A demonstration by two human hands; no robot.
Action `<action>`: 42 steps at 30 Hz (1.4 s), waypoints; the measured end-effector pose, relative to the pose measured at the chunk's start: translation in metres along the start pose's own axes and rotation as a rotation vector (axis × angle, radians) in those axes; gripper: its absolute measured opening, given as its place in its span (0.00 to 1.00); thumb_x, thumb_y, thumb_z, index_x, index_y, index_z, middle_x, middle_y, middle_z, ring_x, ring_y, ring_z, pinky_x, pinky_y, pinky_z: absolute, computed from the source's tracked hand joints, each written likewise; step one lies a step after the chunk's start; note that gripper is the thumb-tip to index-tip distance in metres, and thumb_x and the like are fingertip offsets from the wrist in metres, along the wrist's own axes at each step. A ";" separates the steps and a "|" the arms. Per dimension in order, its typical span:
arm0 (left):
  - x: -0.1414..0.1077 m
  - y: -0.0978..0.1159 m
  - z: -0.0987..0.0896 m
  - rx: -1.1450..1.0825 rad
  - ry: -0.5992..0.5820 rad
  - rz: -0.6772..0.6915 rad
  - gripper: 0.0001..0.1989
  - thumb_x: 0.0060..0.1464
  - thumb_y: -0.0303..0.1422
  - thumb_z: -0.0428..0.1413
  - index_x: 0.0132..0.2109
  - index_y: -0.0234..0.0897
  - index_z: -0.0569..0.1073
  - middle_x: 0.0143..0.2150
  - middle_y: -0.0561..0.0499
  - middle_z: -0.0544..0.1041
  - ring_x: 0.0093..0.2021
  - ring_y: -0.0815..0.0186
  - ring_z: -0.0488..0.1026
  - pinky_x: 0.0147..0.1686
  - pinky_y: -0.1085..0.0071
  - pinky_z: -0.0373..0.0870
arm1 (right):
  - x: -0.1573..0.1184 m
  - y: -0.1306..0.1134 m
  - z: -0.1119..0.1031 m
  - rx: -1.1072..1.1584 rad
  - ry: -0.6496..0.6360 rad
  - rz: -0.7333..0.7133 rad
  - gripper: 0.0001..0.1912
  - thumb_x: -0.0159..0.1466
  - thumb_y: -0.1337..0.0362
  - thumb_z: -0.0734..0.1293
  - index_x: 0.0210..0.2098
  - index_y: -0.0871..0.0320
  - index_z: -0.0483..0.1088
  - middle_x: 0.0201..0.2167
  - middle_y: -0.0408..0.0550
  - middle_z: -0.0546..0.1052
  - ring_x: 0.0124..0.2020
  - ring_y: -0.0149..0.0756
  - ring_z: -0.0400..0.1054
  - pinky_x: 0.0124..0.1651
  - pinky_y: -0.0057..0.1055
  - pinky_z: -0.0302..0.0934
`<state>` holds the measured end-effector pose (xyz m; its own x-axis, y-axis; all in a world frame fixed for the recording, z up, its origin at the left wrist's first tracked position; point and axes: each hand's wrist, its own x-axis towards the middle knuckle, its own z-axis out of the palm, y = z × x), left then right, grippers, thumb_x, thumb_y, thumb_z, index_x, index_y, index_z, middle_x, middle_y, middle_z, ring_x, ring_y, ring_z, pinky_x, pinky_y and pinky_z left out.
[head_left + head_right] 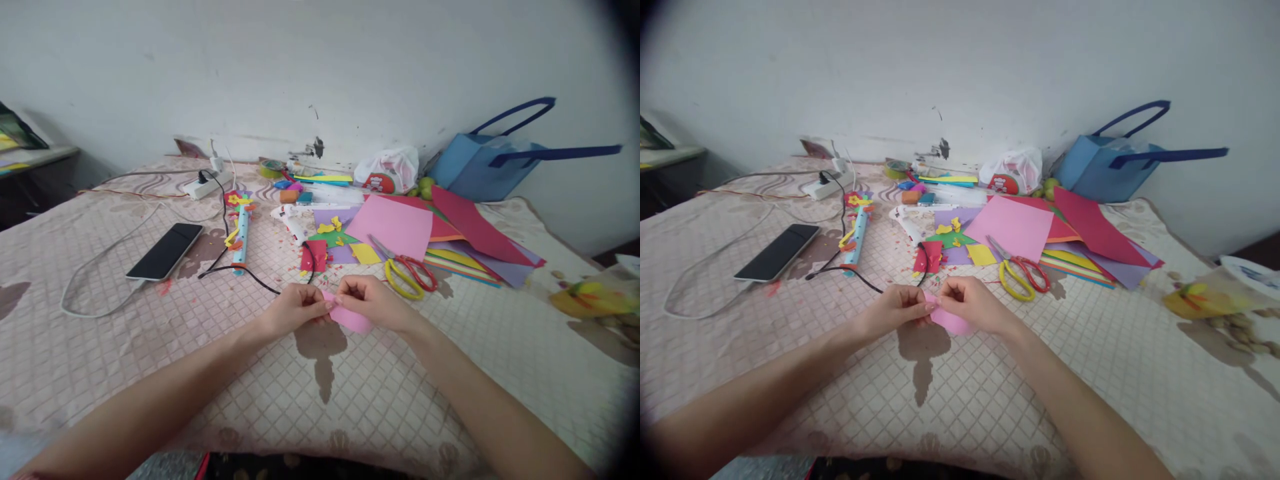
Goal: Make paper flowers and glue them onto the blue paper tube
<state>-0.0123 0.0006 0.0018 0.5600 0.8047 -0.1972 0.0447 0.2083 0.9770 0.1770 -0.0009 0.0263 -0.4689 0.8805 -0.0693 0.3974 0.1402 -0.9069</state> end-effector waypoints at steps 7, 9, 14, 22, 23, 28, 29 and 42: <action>0.001 -0.002 -0.004 0.061 -0.126 -0.031 0.15 0.44 0.41 0.63 0.28 0.31 0.72 0.25 0.52 0.76 0.24 0.73 0.71 0.26 0.78 0.68 | 0.001 0.002 0.000 0.005 -0.018 -0.019 0.09 0.58 0.65 0.63 0.23 0.59 0.61 0.20 0.37 0.59 0.22 0.25 0.52 0.24 0.25 0.46; 0.001 -0.001 -0.005 0.042 -0.133 -0.033 0.15 0.43 0.40 0.63 0.29 0.31 0.72 0.25 0.52 0.76 0.24 0.74 0.71 0.27 0.78 0.68 | 0.001 0.003 0.000 0.020 -0.026 -0.021 0.09 0.58 0.65 0.64 0.23 0.59 0.61 0.21 0.38 0.60 0.23 0.25 0.53 0.25 0.25 0.47; 0.002 0.001 -0.005 -0.034 -0.003 -0.035 0.16 0.44 0.42 0.63 0.29 0.31 0.71 0.23 0.52 0.75 0.23 0.74 0.70 0.25 0.79 0.66 | 0.002 0.005 0.001 -0.003 -0.031 -0.027 0.10 0.59 0.61 0.64 0.25 0.59 0.64 0.21 0.38 0.62 0.23 0.26 0.55 0.25 0.25 0.48; 0.009 -0.002 -0.012 -0.111 0.200 0.018 0.17 0.42 0.42 0.64 0.28 0.31 0.70 0.22 0.52 0.74 0.22 0.74 0.70 0.27 0.77 0.67 | -0.001 0.007 -0.031 -0.309 -0.041 -0.029 0.11 0.58 0.57 0.66 0.38 0.55 0.71 0.22 0.39 0.69 0.22 0.29 0.61 0.24 0.26 0.52; 0.009 -0.002 -0.012 -0.130 0.216 0.021 0.18 0.41 0.42 0.64 0.28 0.31 0.70 0.22 0.53 0.74 0.22 0.74 0.70 0.27 0.76 0.68 | -0.002 0.005 -0.034 -0.372 0.079 -0.076 0.11 0.57 0.57 0.67 0.37 0.56 0.71 0.23 0.41 0.70 0.24 0.30 0.63 0.26 0.27 0.54; 0.011 -0.003 -0.010 -0.219 0.314 0.107 0.17 0.43 0.41 0.63 0.29 0.32 0.69 0.24 0.53 0.74 0.24 0.74 0.70 0.28 0.77 0.68 | -0.005 -0.008 -0.009 -0.293 0.678 -0.415 0.04 0.60 0.62 0.64 0.31 0.56 0.69 0.30 0.46 0.71 0.33 0.35 0.65 0.36 0.33 0.59; 0.011 -0.003 -0.010 -0.248 0.332 0.129 0.16 0.43 0.41 0.63 0.29 0.32 0.69 0.24 0.53 0.74 0.24 0.74 0.70 0.28 0.77 0.68 | -0.005 -0.008 0.002 -0.200 0.570 -0.362 0.07 0.61 0.62 0.63 0.27 0.56 0.67 0.25 0.43 0.69 0.28 0.33 0.63 0.32 0.31 0.58; 0.009 -0.003 0.000 -0.134 0.324 0.152 0.15 0.47 0.41 0.61 0.31 0.31 0.71 0.25 0.54 0.72 0.25 0.74 0.68 0.26 0.79 0.65 | 0.016 0.026 0.047 0.768 0.399 0.091 0.11 0.51 0.60 0.73 0.30 0.60 0.71 0.19 0.39 0.69 0.19 0.25 0.59 0.22 0.25 0.52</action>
<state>-0.0077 0.0071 -0.0025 0.2601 0.9616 -0.0871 -0.1392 0.1266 0.9821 0.1425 -0.0042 -0.0181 -0.0925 0.9866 -0.1344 -0.2899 -0.1558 -0.9443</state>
